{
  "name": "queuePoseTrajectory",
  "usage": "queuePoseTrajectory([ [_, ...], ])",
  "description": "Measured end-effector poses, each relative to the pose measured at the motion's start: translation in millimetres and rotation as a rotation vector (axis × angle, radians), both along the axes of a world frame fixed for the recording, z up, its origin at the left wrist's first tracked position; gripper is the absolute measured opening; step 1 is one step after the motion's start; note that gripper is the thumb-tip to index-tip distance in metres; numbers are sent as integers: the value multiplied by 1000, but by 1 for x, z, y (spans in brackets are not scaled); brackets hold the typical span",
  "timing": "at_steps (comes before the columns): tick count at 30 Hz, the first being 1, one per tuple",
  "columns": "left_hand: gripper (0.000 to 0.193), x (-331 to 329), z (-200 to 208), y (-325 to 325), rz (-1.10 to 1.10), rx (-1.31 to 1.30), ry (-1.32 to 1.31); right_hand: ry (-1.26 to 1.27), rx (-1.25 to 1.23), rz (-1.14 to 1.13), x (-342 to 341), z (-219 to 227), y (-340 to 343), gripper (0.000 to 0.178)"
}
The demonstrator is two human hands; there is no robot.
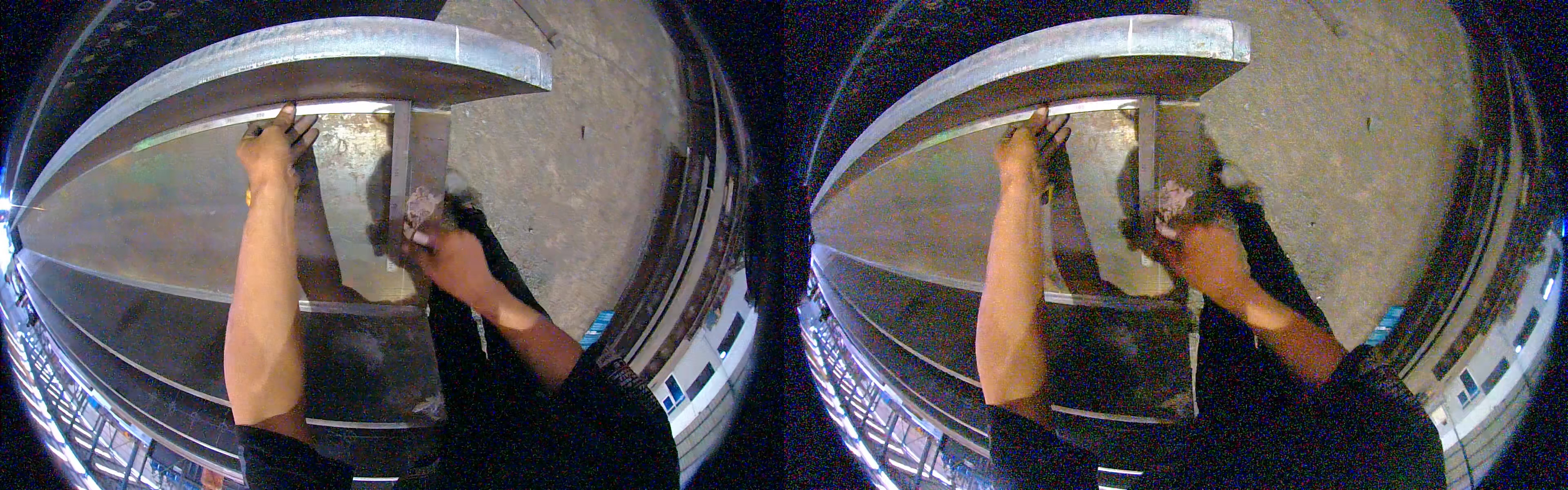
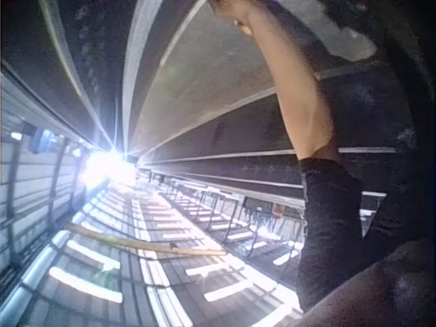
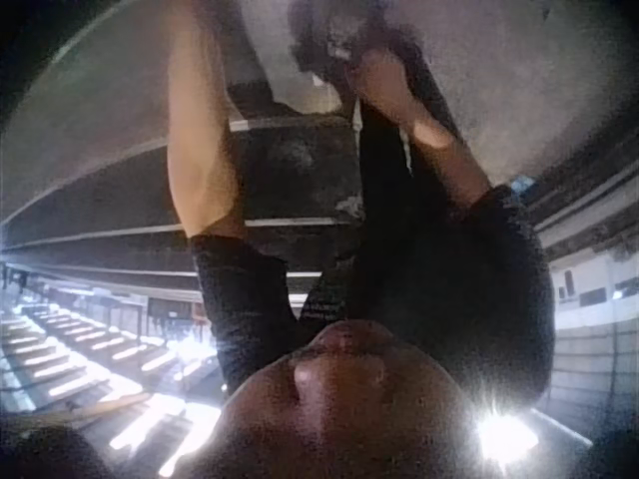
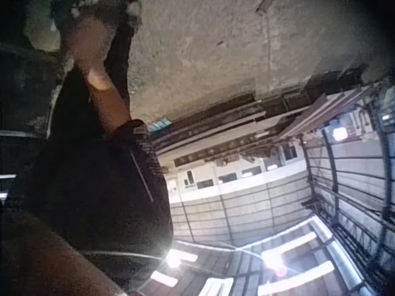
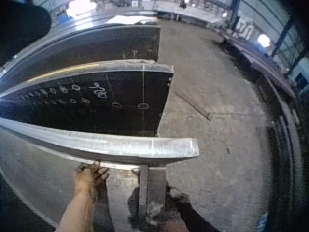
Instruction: The person measures and marks a large metal sheet using a tape measure, a metal ruler, and a marker. They repeatedly position the tools, take measurements, and draw lines on the sheet's surface.
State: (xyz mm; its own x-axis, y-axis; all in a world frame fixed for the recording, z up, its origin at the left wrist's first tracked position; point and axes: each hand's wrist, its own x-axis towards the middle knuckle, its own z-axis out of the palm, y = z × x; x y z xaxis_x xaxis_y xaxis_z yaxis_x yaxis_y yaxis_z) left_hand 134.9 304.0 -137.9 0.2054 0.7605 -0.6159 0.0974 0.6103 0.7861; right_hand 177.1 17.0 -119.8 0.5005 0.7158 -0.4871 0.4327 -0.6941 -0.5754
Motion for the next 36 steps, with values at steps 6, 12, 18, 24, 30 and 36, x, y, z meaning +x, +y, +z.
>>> queuePoseTrajectory([
  [6,31,9,9,-6,-45,13,37,43,-137,7,-34,17,-4,28],
  [12,29,6,2,-4,-33,-6,30,18,-164,16,-38,19,-10,29],
  [18,31,10,12,-9,-44,30,32,43,-104,20,-52,-3,-35,39],
  [24,32,12,14,-9,-130,39,69,63,96,-116,-56,-8,-41,36],
  [30,36,2,3,-1,-126,7,-52,53,10,-67,-58,-14,-44,23],
  [36,37,-2,-13,5,-175,29,-87,45,172,-100,-55,-18,-49,20],
])
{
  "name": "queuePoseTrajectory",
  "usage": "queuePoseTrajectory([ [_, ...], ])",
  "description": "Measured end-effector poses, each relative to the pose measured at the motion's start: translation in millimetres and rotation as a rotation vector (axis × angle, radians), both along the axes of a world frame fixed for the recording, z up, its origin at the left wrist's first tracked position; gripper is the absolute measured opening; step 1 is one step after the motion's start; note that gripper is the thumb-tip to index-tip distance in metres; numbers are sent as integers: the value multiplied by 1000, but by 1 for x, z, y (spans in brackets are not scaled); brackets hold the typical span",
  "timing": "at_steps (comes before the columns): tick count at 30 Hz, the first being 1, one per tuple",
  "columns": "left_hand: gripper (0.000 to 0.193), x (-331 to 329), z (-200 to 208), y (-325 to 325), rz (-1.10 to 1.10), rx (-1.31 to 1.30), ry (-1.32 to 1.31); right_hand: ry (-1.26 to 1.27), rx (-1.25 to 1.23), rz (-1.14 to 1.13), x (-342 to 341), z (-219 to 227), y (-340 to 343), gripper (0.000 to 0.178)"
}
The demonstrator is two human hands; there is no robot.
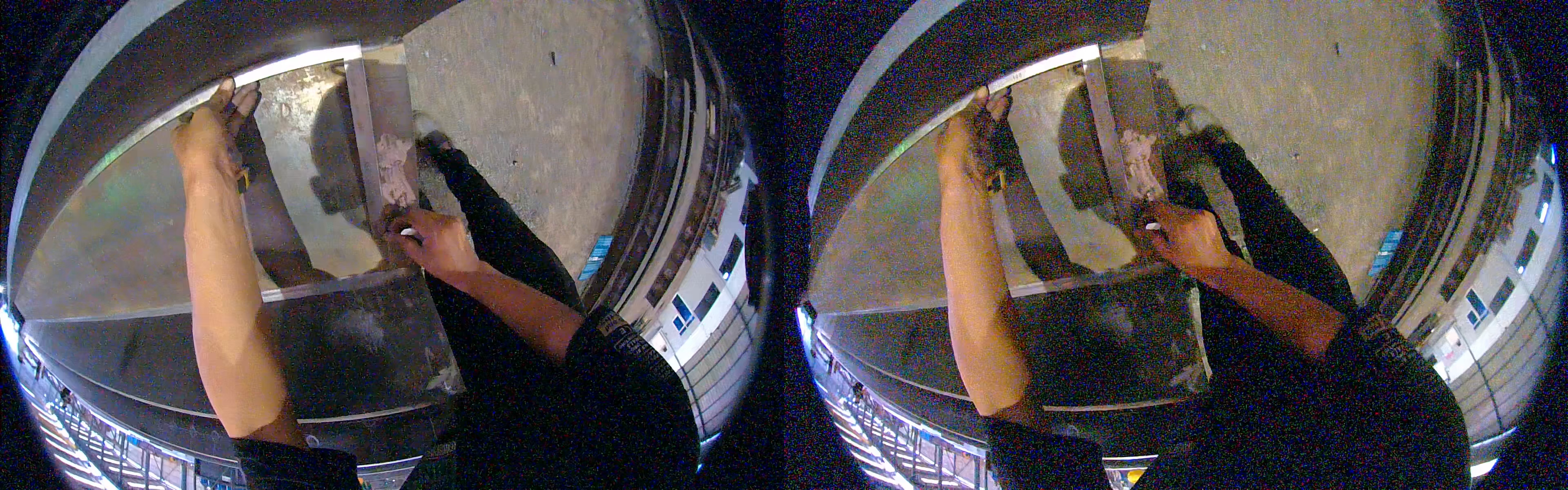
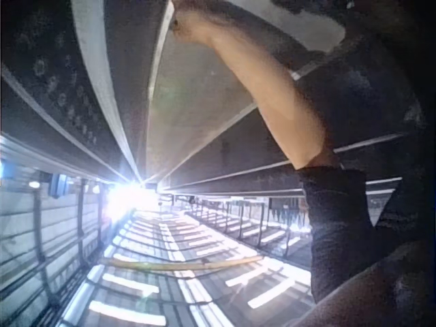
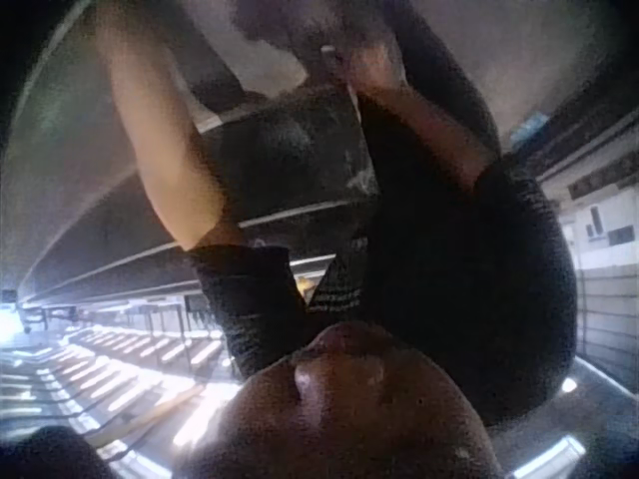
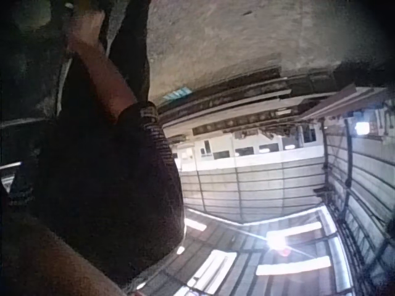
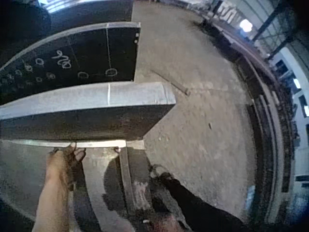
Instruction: The person measures and marks a large metal sheet using a tape measure, a metal ruler, and a marker. They repeatedly position the tools, take measurements, and draw lines on the sheet's surface.
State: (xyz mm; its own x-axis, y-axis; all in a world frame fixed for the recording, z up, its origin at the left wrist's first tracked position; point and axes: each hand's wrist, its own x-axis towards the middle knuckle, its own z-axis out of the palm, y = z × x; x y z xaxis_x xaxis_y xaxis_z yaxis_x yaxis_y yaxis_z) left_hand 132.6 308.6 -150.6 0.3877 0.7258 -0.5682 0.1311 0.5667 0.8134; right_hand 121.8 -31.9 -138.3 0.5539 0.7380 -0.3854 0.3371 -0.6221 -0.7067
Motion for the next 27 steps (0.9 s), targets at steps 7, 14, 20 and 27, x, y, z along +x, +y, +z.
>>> queuePoseTrajectory([
  [7,36,1,11,-8,22,38,2,27,-36,-36,-3,1,0,23],
  [14,49,3,11,-9,-16,54,75,-3,-38,-17,0,5,5,27],
  [20,65,-2,-4,-2,78,11,-26,7,-7,-30,1,6,8,25],
  [27,65,0,-2,-3,97,-19,-7,10,-26,1,2,2,4,24],
])
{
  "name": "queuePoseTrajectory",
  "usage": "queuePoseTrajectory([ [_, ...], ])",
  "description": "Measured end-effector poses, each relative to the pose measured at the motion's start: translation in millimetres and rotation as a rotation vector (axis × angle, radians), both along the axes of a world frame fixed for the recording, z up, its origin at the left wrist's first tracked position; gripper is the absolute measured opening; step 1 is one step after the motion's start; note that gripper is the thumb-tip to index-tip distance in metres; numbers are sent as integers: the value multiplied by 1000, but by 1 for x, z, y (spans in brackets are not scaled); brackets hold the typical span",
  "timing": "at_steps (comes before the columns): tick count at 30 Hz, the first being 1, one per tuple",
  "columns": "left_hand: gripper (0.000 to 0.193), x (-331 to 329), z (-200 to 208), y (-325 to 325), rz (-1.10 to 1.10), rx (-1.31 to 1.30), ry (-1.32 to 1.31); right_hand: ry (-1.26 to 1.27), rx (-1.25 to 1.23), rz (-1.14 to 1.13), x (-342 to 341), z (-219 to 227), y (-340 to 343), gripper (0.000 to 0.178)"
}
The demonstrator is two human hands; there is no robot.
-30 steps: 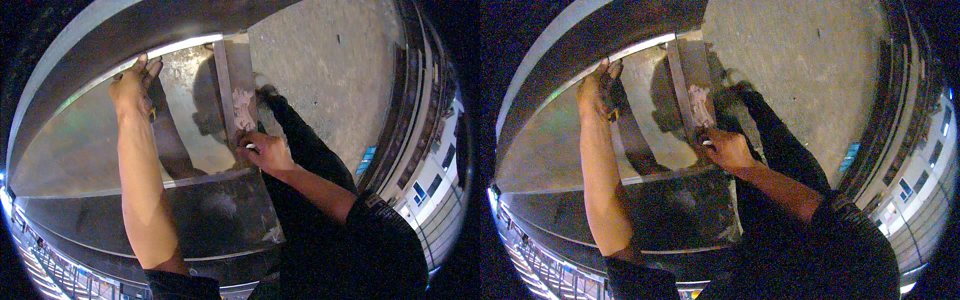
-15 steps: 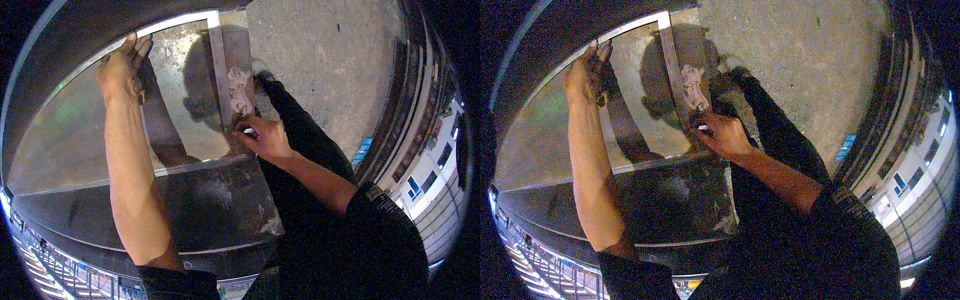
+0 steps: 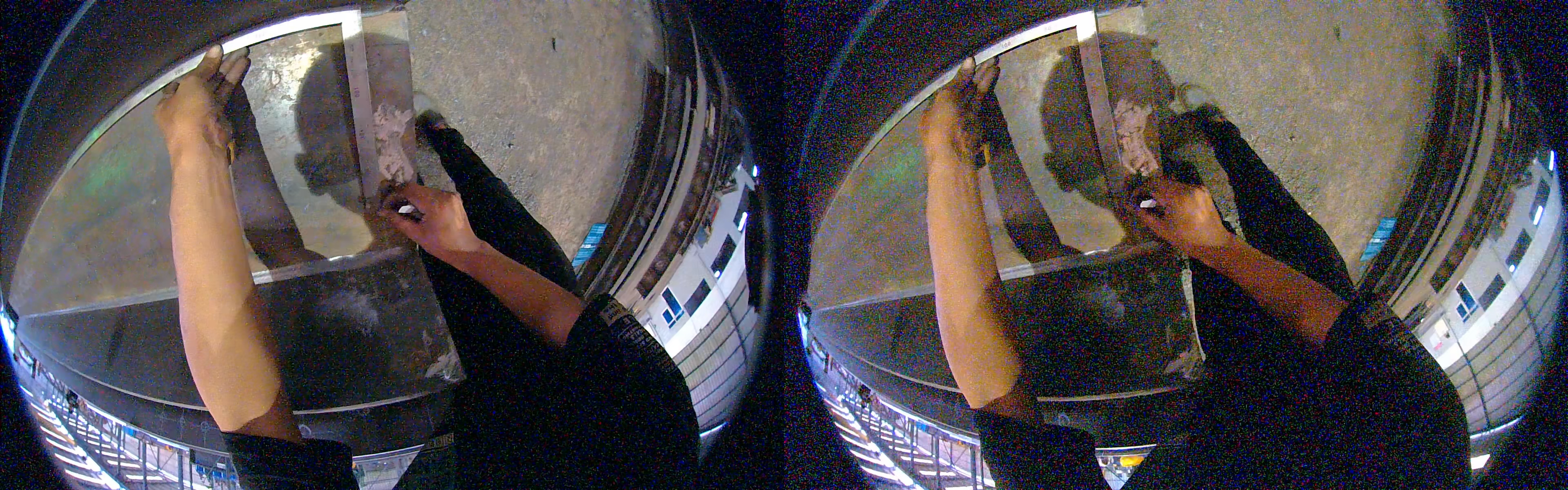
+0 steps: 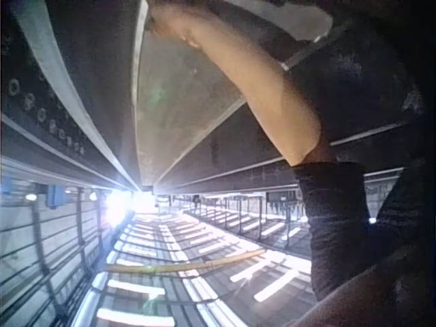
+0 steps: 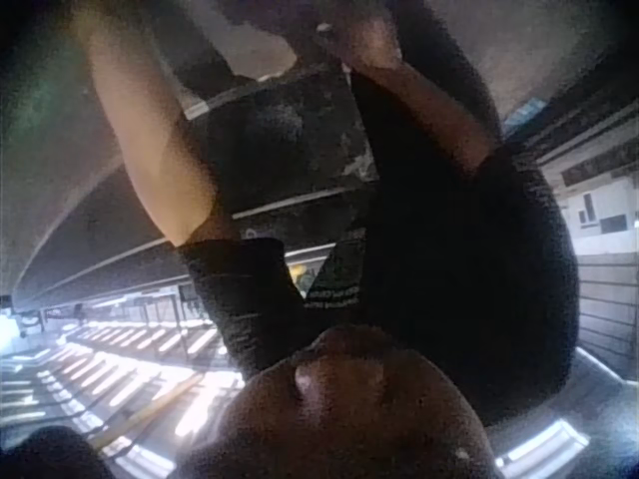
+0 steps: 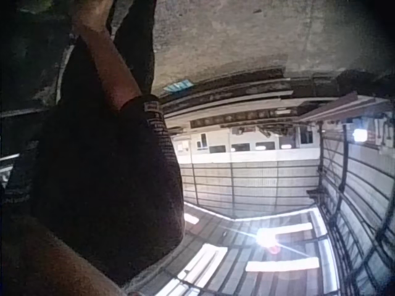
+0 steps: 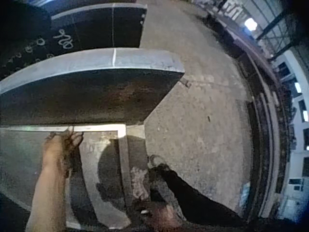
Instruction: The person measures and marks a large metal sheet using a tape measure, a metal ruler, and a marker. They repeatedly position the tools, take measurements, and draw lines on the sheet's surface.
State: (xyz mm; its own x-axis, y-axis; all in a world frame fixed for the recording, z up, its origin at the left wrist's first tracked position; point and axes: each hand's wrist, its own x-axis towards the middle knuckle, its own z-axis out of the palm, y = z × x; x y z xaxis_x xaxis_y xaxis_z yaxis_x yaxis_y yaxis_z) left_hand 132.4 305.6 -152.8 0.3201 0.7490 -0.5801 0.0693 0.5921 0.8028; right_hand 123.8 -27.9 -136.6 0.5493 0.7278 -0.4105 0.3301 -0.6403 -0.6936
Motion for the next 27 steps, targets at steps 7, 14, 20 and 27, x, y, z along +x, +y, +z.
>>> queuePoseTrajectory([
  [7,38,-3,-3,1,-99,62,-4,14,-2,7,-2,-3,-1,24],
  [14,38,-3,-3,3,-85,39,6,42,-10,2,3,4,3,24],
  [20,48,-2,-8,3,-42,-2,-16,154,-95,112,13,15,-50,29],
  [27,59,-1,-5,3,-52,33,-27,112,-296,271,37,9,-84,22],
])
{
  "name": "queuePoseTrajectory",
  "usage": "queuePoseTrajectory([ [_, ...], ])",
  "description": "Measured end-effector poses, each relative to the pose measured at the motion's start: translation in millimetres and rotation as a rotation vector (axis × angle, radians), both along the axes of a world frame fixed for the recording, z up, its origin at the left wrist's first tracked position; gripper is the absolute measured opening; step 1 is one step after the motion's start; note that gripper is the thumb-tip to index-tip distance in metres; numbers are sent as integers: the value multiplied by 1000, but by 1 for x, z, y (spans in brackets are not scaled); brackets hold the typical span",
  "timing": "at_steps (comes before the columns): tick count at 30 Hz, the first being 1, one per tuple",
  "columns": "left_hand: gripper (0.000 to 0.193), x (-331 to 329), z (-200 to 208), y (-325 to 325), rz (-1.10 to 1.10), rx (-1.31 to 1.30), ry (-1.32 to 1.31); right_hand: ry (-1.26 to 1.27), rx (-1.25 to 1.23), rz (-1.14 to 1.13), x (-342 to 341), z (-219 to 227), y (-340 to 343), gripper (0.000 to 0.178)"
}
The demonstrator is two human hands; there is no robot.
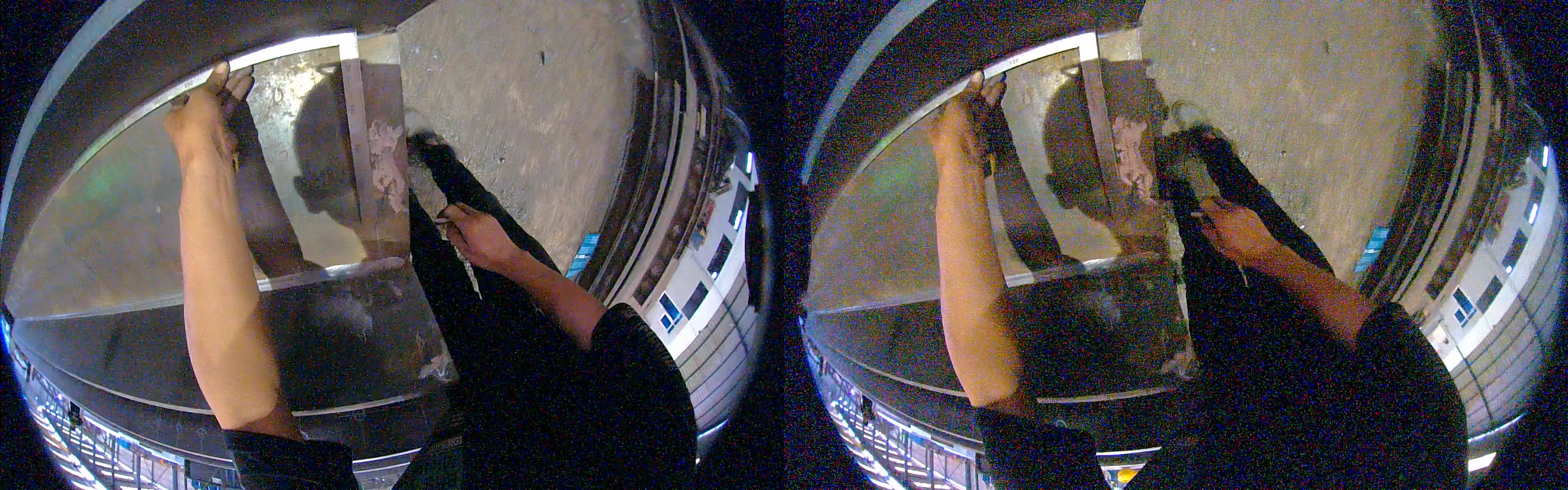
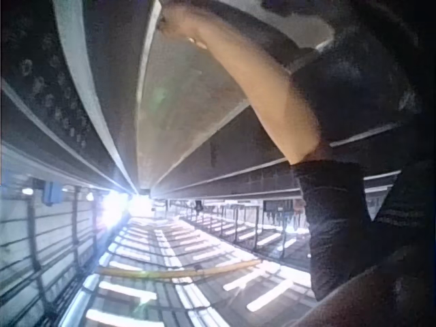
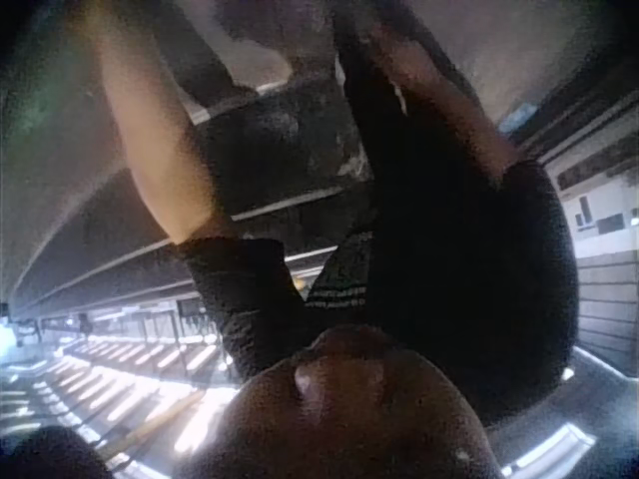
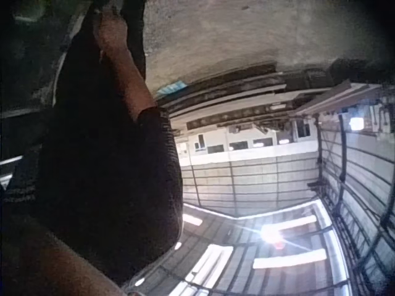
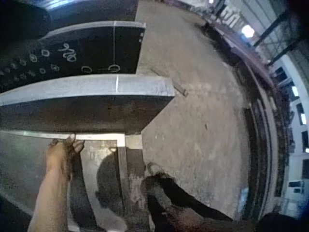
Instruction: The person measures and marks a large metal sheet using a tape measure, a metal ruler, and a marker. They repeatedly position the tools, take measurements, and draw lines on the sheet's surface.
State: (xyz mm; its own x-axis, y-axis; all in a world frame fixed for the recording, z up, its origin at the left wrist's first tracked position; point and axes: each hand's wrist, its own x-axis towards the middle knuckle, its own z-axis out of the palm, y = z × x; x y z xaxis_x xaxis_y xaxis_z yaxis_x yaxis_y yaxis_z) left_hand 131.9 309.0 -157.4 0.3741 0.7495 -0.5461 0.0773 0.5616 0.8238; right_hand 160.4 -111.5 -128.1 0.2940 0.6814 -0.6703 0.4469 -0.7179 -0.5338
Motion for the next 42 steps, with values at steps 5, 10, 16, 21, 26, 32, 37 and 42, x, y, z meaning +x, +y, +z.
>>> queuePoseTrajectory([
  [5,53,4,9,-7,23,-8,15,-30,-4,7,0,-2,-1,21],
  [10,40,2,17,-9,57,6,20,51,-39,40,-3,-4,3,24],
  [16,37,9,20,-13,120,-47,72,-69,288,-162,-12,5,24,21],
  [21,31,12,24,-16,147,-12,14,-172,309,-459,13,7,120,28],
  [26,30,10,18,-13,164,-46,61,-272,263,-494,53,4,181,34],
  [32,33,9,23,-14,133,-55,53,-304,262,-521,54,-4,182,32],
  [37,34,7,34,-17,27,-119,27,-216,318,-595,51,-3,184,27],
  [42,34,18,28,-27,39,-124,15,-142,318,-636,56,0,184,26],
])
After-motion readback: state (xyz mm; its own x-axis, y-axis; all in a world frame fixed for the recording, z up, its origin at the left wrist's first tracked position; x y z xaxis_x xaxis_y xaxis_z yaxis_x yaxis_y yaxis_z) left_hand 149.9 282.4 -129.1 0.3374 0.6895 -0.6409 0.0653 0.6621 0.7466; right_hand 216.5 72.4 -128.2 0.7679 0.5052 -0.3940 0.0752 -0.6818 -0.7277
